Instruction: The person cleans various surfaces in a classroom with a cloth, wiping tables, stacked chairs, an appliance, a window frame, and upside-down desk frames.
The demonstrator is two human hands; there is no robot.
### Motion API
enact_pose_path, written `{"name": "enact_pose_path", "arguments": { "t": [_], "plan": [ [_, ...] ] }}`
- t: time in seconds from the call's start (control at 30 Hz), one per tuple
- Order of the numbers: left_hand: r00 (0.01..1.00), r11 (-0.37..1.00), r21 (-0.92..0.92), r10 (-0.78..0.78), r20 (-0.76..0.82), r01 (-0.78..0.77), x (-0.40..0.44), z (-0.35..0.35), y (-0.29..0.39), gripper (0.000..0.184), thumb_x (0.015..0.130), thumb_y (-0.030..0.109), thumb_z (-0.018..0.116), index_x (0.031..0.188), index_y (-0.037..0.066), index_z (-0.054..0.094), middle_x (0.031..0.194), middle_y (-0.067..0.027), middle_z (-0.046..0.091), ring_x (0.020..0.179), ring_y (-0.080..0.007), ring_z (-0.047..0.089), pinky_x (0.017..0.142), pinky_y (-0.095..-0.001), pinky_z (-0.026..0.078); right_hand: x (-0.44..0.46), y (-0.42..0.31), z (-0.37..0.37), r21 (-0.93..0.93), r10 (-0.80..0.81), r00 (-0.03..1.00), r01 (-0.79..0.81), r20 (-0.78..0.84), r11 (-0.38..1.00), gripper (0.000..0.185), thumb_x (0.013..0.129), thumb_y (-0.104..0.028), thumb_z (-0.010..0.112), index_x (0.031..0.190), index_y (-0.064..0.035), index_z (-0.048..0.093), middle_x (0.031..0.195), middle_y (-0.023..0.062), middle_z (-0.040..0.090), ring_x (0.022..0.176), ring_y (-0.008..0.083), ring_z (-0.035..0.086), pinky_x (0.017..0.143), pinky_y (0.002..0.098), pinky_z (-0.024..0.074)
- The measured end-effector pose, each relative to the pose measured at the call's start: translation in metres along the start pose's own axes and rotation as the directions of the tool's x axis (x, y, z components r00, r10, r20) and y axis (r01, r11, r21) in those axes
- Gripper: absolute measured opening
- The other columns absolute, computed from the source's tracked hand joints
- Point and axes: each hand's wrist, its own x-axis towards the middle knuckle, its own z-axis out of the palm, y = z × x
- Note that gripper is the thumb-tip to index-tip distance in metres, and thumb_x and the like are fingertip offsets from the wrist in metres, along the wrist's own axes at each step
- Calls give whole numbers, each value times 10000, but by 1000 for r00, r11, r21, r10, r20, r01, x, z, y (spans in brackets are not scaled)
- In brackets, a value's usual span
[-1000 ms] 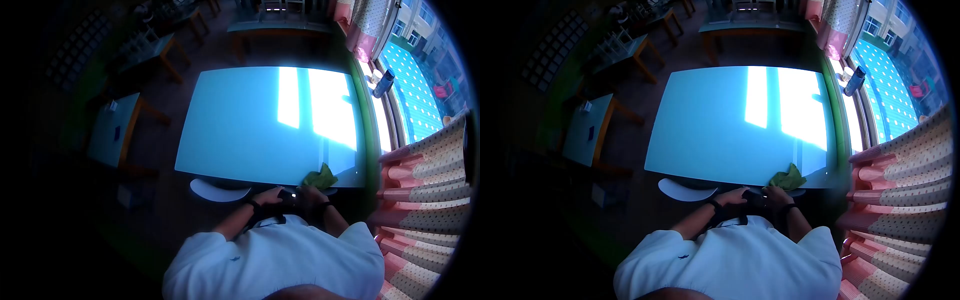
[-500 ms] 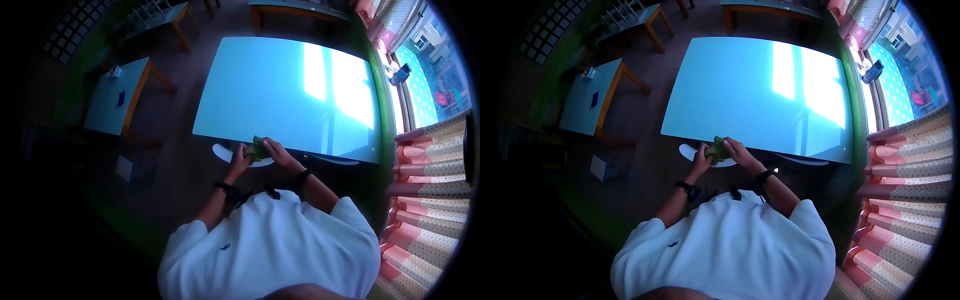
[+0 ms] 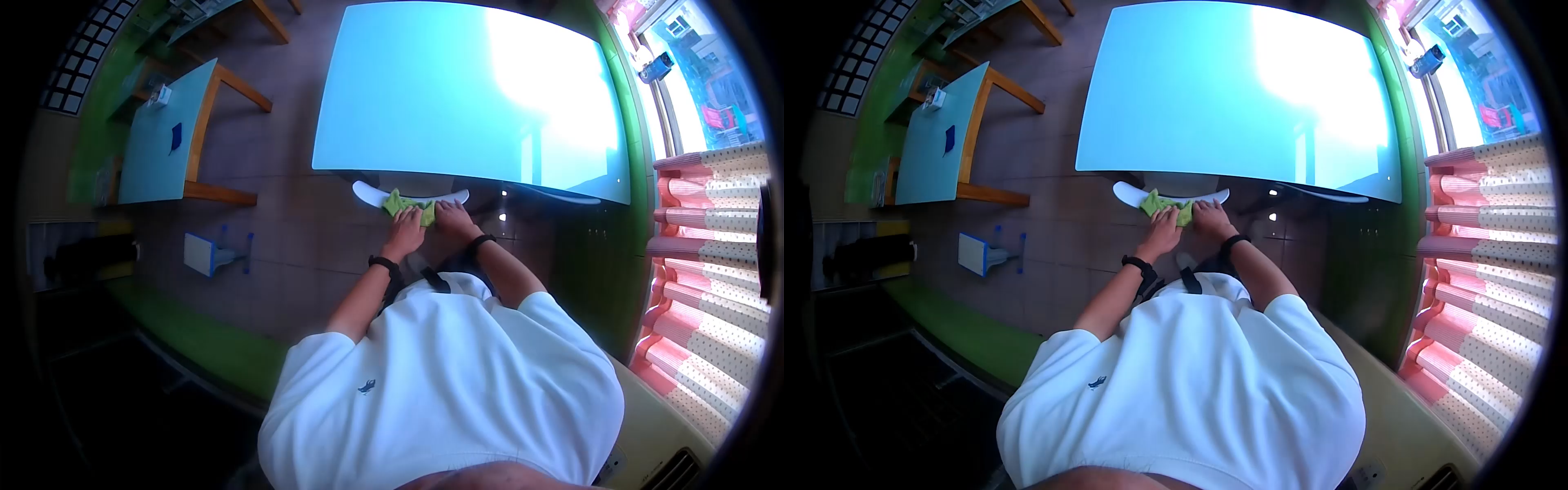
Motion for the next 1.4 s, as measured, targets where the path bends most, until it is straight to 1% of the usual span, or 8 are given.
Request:
{"name": "enact_pose_path", "arguments": {
  "t": [0.23, 0.43, 0.63, 0.77, 0.83, 1.03, 1.27, 1.4],
  "plan": [
    [998, 999, 39, 17, 65, -20, -5, -25, -30, 565, 762, 209, 640, 1280, 34, 497, 1328, -145, 531, 1304, -295, 430, 1111, -471, 281, 0, 30, 23, -39, 8, 990, -14, -144, 999, 402, 869, -162, 494, 1258, -64, 508, 1298, 97, 558, 1277, 263, 490, 1103, 578, 254],
    [997, 953, 298, 33, 68, -52, -3, -54, -102, 519, 742, 83, 598, 1257, 69, 538, 1319, -82, 540, 1321, -260, 407, 1088, -496, 293, 29, 33, 16, -111, 69, 995, -60, 75, 992, 350, 895, -141, 468, 1234, -125, 551, 1293, 72, 569, 1257, 244, 506, 1091, 615, 242],
    [865, 997, -69, 3, 502, 36, 69, 0, -49, 356, 740, 37, 550, 1084, 33, 644, 1129, -175, 653, 1091, -357, 600, 945, -479, 451, 31, 33, 19, -132, 130, 991, -125, 33, 983, 326, 897, -144, 471, 1197, -166, 597, 1257, 51, 590, 1218, 255, 526, 1050, 625, 299],
    [749, 992, 92, -128, 650, 90, 87, -11, 15, 330, 755, 75, 539, 1061, 30, 653, 1109, -204, 657, 1033, -366, 630, 887, -473, 490, 45, 52, 43, -214, 223, 937, -168, 268, 962, 406, 864, -124, 504, 1267, -122, 557, 1299, 70, 562, 1249, 257, 507, 1059, 631, 276],
    [776, 993, 42, -109, 622, 106, 82, -20, 7, 335, 781, 188, 580, 1068, 34, 661, 1150, -205, 644, 1086, -358, 609, 919, -481, 467, 33, 44, 35, -133, 118, 993, -116, 6, 984, 289, 849, -126, 530, 1121, -121, 627, 1218, 77, 593, 1219, 259, 523, 1039, 610, 322],
    [934, 972, -32, -215, 285, 234, 37, -52, -51, 570, 934, 533, 417, 1192, 76, 637, 1215, -201, 620, 1216, -321, 527, 1060, -425, 338, 29, 34, 20, -50, 111, 994, -112, -12, 992, 271, 862, -133, 525, 1113, -125, 628, 1212, 80, 594, 1222, 269, 519, 1026, 596, 337],
    [795, 937, 167, -348, 497, 306, 48, -66, -105, 526, 991, 540, 286, 1364, 248, 514, 1586, -142, 171, 1480, -275, 88, 1150, -537, 33, 33, 36, 27, -72, 155, 988, -155, -8, 985, 295, 847, -174, 548, 1134, -147, 611, 1180, 104, 596, 1171, 278, 543, 990, 548, 375],
    [726, 956, 109, -280, 628, 274, 66, -43, -76, 534, 975, 540, 313, 1402, 254, 458, 1569, -178, 201, 1466, -320, 137, 1165, -514, 68, 29, 34, 16, -97, 60, 998, -62, -26, 993, 392, 801, -212, 586, 1187, -144, 592, 1189, 124, 583, 1173, 290, 536, 977, 519, 380]
  ]
}}
